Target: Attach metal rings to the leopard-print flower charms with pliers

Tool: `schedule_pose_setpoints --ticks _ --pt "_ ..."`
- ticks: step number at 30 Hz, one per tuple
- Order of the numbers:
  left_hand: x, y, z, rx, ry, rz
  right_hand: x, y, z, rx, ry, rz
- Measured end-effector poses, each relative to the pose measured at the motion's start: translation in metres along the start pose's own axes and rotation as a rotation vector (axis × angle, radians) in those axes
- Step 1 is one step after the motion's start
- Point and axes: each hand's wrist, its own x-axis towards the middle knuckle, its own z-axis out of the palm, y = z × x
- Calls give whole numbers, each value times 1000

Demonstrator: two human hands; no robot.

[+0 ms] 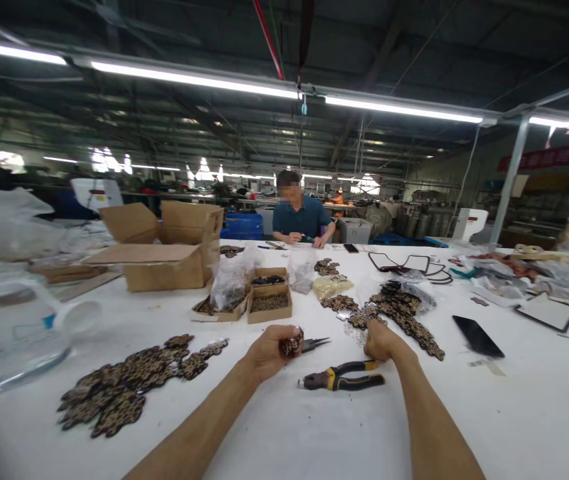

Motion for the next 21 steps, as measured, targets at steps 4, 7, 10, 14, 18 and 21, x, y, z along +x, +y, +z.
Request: schedule_pose_setpoints --ticks 4,7,10,14,18,21 --pt "-4 -3 0 31 -23 8 3 -14 6 77 -100 -103" --pt "-4 -4 1 57 -33 6 2 -34 17 365 -146 -238" --pt "-4 -4 2 86 -30 -3 -1 -52 33 606 -192 -318" --pt "-5 -6 3 123 -16 -8 -3 -62 50 676 -252 -284" --pt "-6 -10 5 148 -4 3 -2 -62 58 695 -276 -238" --pt "-6 -12 7 158 -4 14 -2 -61 61 699 -272 -208"
